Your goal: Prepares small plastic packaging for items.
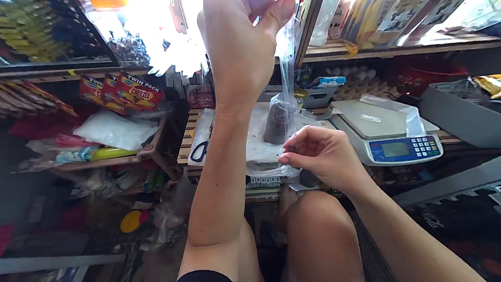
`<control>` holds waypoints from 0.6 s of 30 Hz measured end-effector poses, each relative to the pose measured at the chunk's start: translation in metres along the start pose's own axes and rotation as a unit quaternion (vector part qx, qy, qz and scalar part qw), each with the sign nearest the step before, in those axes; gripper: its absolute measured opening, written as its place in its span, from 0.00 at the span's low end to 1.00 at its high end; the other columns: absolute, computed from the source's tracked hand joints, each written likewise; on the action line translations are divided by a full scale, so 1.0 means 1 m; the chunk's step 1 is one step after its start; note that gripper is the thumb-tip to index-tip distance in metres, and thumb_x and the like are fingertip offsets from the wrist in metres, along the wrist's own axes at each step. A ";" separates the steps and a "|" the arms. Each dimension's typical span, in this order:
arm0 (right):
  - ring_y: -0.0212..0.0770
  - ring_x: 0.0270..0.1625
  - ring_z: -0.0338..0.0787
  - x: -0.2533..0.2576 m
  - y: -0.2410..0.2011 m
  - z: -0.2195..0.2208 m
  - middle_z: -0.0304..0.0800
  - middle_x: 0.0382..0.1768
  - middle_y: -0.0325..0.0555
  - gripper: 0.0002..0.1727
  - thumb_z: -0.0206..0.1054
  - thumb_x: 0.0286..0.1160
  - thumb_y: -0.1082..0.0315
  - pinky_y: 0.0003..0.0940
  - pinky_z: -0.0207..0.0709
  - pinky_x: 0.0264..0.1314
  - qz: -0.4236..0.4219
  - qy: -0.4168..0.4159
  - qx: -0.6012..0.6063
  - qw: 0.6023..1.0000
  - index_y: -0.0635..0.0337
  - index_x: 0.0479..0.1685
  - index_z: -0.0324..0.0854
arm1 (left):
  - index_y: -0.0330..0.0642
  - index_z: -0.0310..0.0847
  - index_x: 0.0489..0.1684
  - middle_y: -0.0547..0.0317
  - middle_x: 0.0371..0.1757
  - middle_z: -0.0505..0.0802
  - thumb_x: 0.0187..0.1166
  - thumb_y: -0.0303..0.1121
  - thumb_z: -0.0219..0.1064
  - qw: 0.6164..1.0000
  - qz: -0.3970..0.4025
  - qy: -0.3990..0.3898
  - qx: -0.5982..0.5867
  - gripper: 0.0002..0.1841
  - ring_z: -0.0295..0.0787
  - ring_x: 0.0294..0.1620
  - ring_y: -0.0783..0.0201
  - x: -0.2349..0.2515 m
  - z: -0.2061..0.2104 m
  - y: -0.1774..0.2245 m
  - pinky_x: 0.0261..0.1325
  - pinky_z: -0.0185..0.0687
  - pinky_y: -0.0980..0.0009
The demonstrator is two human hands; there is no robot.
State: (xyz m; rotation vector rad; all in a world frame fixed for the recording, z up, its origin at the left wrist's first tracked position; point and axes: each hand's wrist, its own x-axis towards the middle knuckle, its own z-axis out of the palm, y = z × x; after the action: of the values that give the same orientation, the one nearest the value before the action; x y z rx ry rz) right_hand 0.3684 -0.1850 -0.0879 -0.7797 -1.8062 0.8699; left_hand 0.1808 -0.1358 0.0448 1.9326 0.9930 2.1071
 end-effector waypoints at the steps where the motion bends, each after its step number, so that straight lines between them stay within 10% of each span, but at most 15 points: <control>1: 0.29 0.27 0.90 0.000 0.003 0.001 0.93 0.29 0.35 0.11 0.84 0.62 0.64 0.21 0.87 0.29 -0.011 0.004 -0.015 1.000 0.53 0.38 0.88 | 0.40 0.85 0.36 0.62 0.33 0.94 0.69 0.23 0.79 1.000 -0.001 0.001 -0.004 0.07 0.94 0.39 0.74 0.000 0.000 0.000 0.49 0.90 0.76; 5: 0.30 0.39 0.95 -0.002 0.015 0.006 0.97 0.39 0.36 0.10 0.75 0.75 0.64 0.24 0.92 0.43 -0.031 -0.033 -0.026 0.999 0.55 0.50 0.91 | 0.40 0.86 0.35 0.62 0.33 0.95 0.68 0.23 0.79 1.000 -0.006 0.012 -0.007 0.06 0.94 0.39 0.74 0.001 0.001 0.000 0.48 0.91 0.76; 8: 0.38 0.45 0.97 -0.004 0.018 0.009 0.95 0.47 0.42 0.17 0.82 0.63 0.73 0.31 0.95 0.46 -0.010 -0.032 0.019 0.999 0.58 0.52 0.89 | 0.40 0.87 0.34 0.62 0.32 0.95 0.68 0.23 0.79 1.000 -0.018 0.017 0.006 0.06 0.94 0.38 0.75 0.002 -0.001 -0.002 0.48 0.90 0.77; 14: 0.24 0.30 0.91 -0.009 0.030 0.015 0.93 0.29 0.32 0.10 0.81 0.67 0.62 0.18 0.86 0.33 -0.037 0.012 -0.036 0.999 0.55 0.39 0.88 | 0.41 0.88 0.32 0.63 0.31 0.94 0.68 0.26 0.80 0.999 -0.025 0.026 0.028 0.06 0.93 0.37 0.75 0.006 -0.010 -0.003 0.50 0.90 0.75; 18: 0.27 0.43 0.95 -0.007 0.028 0.008 0.95 0.40 0.34 0.11 0.80 0.67 0.61 0.23 0.91 0.45 -0.020 -0.070 -0.050 0.996 0.54 0.43 0.88 | 0.41 0.87 0.33 0.63 0.31 0.94 0.69 0.24 0.79 1.000 -0.027 0.010 -0.002 0.06 0.93 0.38 0.75 0.003 -0.008 -0.001 0.49 0.90 0.76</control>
State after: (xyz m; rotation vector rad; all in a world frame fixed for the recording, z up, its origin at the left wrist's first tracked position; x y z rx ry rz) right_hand 0.3672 -0.1775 -0.1164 -0.7595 -1.9957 0.8303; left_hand 0.1726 -0.1365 0.0472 1.8650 1.0328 2.1003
